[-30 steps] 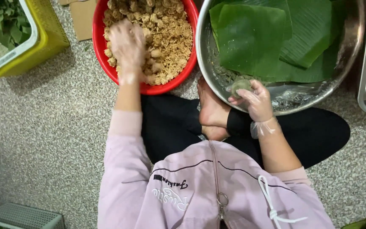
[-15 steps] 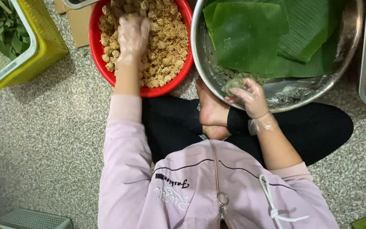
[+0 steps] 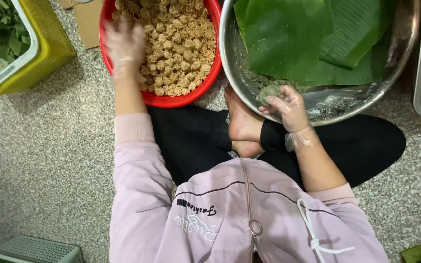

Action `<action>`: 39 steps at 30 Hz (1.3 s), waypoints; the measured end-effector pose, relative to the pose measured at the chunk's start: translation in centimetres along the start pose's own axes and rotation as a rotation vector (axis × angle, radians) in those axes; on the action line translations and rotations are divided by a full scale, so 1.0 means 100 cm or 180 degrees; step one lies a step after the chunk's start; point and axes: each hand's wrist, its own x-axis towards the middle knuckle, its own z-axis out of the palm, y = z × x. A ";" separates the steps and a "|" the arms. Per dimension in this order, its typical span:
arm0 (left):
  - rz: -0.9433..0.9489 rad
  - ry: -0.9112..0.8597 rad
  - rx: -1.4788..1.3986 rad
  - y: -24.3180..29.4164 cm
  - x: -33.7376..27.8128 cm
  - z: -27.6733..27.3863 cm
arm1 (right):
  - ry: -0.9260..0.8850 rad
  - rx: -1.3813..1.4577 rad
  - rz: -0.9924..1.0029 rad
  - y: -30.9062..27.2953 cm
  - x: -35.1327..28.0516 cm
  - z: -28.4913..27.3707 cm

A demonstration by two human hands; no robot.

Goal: Rolling small portions of dough or filling into uniform balls using both hands.

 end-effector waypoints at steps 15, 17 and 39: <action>-0.0373 -0.0935 0.0297 0.033 -0.078 0.024 | 0.0105 0.0079 -0.0410 0.018 0.009 -0.010; -0.0070 0.0506 0.0286 0.001 -0.038 0.014 | 0.0000 -0.0116 -0.0170 0.002 0.003 -0.003; -0.1934 -0.1118 -0.1815 -0.016 -0.050 -0.028 | -0.0017 -0.0087 -0.0147 0.002 0.002 0.000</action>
